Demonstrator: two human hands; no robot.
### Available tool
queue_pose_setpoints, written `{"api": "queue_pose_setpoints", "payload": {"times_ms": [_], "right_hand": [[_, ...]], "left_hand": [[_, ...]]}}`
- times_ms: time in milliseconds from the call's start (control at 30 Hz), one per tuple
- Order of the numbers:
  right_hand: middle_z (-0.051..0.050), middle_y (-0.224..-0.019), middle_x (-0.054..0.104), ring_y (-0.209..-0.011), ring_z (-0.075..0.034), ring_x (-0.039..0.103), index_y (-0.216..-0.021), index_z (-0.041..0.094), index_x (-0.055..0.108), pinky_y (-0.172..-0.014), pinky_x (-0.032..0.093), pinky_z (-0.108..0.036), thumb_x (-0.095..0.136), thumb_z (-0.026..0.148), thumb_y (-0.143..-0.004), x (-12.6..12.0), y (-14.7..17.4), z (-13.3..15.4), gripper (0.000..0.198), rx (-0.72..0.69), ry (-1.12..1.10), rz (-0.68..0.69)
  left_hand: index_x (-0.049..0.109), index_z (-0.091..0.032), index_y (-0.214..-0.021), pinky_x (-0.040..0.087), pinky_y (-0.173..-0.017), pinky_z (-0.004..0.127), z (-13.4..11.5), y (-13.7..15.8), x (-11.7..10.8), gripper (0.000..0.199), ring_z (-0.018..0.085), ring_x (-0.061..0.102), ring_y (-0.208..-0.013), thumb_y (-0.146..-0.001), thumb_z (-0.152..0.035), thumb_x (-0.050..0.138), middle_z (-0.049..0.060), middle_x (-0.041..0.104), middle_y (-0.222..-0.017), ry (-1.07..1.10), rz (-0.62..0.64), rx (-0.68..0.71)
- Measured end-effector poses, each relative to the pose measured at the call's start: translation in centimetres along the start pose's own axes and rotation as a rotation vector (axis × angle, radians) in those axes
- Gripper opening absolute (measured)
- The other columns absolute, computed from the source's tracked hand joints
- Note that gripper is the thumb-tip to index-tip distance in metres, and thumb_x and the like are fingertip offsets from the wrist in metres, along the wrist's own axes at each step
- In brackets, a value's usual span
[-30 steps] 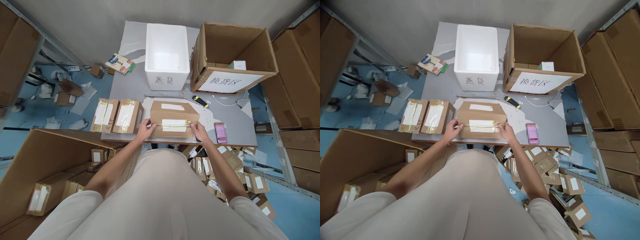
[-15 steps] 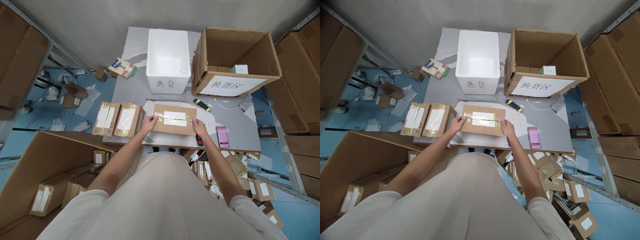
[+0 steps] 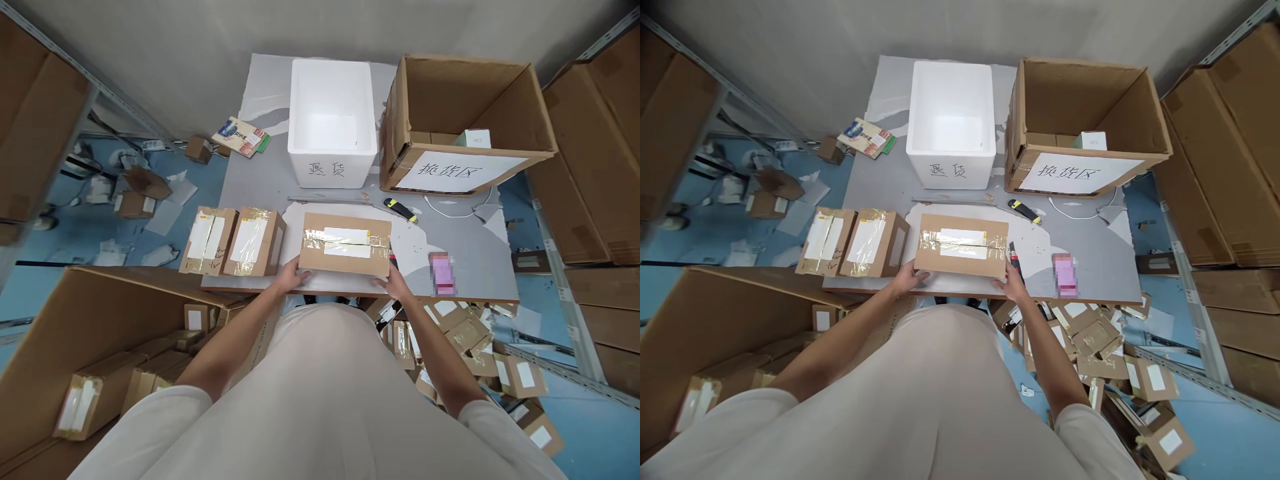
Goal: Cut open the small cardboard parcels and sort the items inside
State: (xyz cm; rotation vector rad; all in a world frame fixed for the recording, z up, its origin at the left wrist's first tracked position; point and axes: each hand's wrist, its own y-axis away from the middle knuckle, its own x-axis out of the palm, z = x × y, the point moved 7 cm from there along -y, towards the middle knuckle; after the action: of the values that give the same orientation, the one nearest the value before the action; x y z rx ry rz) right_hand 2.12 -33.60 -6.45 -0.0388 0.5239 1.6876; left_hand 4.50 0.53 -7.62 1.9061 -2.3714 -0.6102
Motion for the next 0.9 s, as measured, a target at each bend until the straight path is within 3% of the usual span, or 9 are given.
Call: {"api": "queue_pose_setpoints", "payload": {"times_ms": [200, 300, 400, 500, 600, 700, 900], "right_hand": [[-0.012, -0.122, 0.062, -0.113, -0.026, 0.057, -0.122, 0.020, 0.054, -0.095, 0.048, -0.042, 0.062, 0.049, -0.077, 1.2, -0.4, 0.8, 0.054, 0.005, -0.026, -0.016], [-0.013, -0.118, 0.061, -0.104, -0.025, 0.060, -0.115, 0.019, 0.057, -0.088, 0.050, -0.040, 0.056, 0.056, -0.079, 0.0, -0.6, 2.0, 0.052, -0.015, 0.082, -0.054], [-0.013, -0.107, 0.065, -0.099, -0.027, 0.059, -0.101, 0.018, 0.062, -0.087, 0.048, -0.039, 0.039, 0.063, -0.086, -1.5, -1.8, 4.2, 0.053, -0.042, 0.246, -0.121], [-0.013, -0.091, 0.068, -0.093, -0.029, 0.061, -0.082, 0.019, 0.064, -0.084, 0.046, -0.039, 0.027, 0.066, -0.089, -2.0, -3.6, 5.3, 0.061, 0.080, 0.381, -0.125], [-0.016, -0.083, 0.068, -0.089, -0.031, 0.063, -0.072, 0.019, 0.063, -0.081, 0.046, -0.039, 0.030, 0.068, -0.088, -1.4, -4.9, 5.2, 0.061, 0.186, 0.454, -0.099], [-0.017, -0.086, 0.069, -0.092, -0.032, 0.064, -0.073, 0.020, 0.063, -0.083, 0.045, -0.040, 0.031, 0.069, -0.087, -1.0, -5.1, 5.2, 0.060, 0.172, 0.467, -0.131], [-0.016, -0.096, 0.070, -0.101, -0.032, 0.063, -0.087, 0.017, 0.069, -0.091, 0.046, -0.043, 0.031, 0.069, -0.087, -1.2, -4.5, 3.6, 0.064, 0.161, 0.323, -0.145]], "left_hand": [[0.063, -0.016, -0.102, 0.047, -0.091, 0.039, -0.5, -0.2, 0.3, 0.054, 0.025, 0.063, -0.098, -0.067, -0.057, 0.065, 0.010, 0.070, -0.099, -0.024, -0.087, -0.004], [0.066, -0.016, -0.093, 0.049, -0.075, 0.032, -3.2, 0.4, -1.1, 0.045, 0.021, 0.062, -0.081, -0.072, -0.056, 0.060, 0.008, 0.069, -0.087, -0.223, -0.135, 0.028], [0.066, -0.017, -0.077, 0.042, -0.062, 0.028, -6.5, 0.5, -2.6, 0.044, 0.019, 0.059, -0.068, -0.079, -0.058, 0.053, 0.006, 0.064, -0.071, -0.428, -0.249, 0.034], [0.057, -0.019, -0.053, 0.033, -0.056, 0.028, -8.0, -0.5, -3.2, 0.054, 0.019, 0.053, -0.058, -0.082, -0.064, 0.045, 0.004, 0.051, -0.050, -0.580, -0.325, -0.059], [0.046, -0.022, -0.045, 0.027, -0.053, 0.029, -7.7, -1.8, -3.0, 0.057, 0.018, 0.047, -0.053, -0.081, -0.066, 0.044, 0.003, 0.042, -0.044, -0.607, -0.311, -0.112], [0.044, -0.022, -0.045, 0.026, -0.052, 0.029, -7.1, -2.3, -2.9, 0.055, 0.017, 0.044, -0.052, -0.079, -0.066, 0.046, 0.002, 0.040, -0.044, -0.582, -0.323, -0.087], [0.055, -0.019, -0.053, 0.035, -0.057, 0.029, -5.8, -2.0, -3.1, 0.052, 0.019, 0.053, -0.060, -0.080, -0.063, 0.047, 0.004, 0.051, -0.050, -0.505, -0.301, -0.117]]}}
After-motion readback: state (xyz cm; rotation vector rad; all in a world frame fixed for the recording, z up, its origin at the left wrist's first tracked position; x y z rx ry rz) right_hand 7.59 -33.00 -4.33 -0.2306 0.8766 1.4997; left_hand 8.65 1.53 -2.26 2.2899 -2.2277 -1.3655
